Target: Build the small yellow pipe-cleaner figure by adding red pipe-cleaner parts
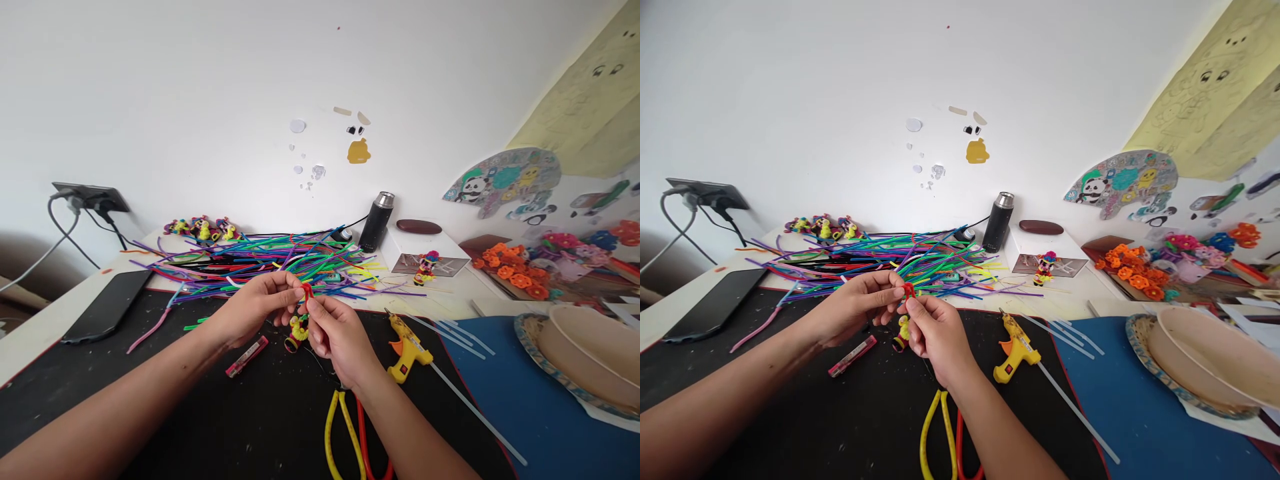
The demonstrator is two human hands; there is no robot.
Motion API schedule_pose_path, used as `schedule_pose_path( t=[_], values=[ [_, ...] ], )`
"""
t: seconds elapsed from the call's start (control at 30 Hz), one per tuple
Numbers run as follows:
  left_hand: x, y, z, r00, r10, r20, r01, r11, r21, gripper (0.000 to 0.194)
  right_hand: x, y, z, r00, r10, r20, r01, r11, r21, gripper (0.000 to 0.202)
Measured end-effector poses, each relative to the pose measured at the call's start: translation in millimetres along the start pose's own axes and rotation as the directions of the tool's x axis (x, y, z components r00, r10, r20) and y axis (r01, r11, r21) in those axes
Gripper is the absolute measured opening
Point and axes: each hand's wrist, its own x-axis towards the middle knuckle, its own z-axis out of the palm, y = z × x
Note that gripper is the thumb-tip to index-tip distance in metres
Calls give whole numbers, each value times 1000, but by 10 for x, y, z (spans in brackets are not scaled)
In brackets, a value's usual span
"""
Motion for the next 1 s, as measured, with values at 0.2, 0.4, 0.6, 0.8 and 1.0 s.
schedule_pose_path(
  t=[0.2, 0.4, 0.6, 0.8, 1.0],
  values=[
    [2, 0, 84, 998, -1, -70, 1, 1000, -8, 40, 11, 22, -4, 1000, 3, 0, -3, 1000, -11, 45],
    [2, 4, 116, 993, 15, -113, -12, 1000, 29, 40, 7, 28, 6, 1000, -2, -5, 2, 1000, -15, 45],
    [18, 43, 116, 994, 28, -102, -23, 999, 48, 37, -2, 32, -5, 1000, -10, -8, 10, 1000, -23, 43],
    [18, 65, 71, 995, 53, -89, -43, 992, 117, 27, 1, 18, -1, 1000, -18, 2, 18, 1000, -26, 44],
    [35, 15, 53, 991, 61, -115, -53, 996, 66, 27, 9, 35, -6, 1000, -20, 2, 20, 999, -42, 43]
  ],
)
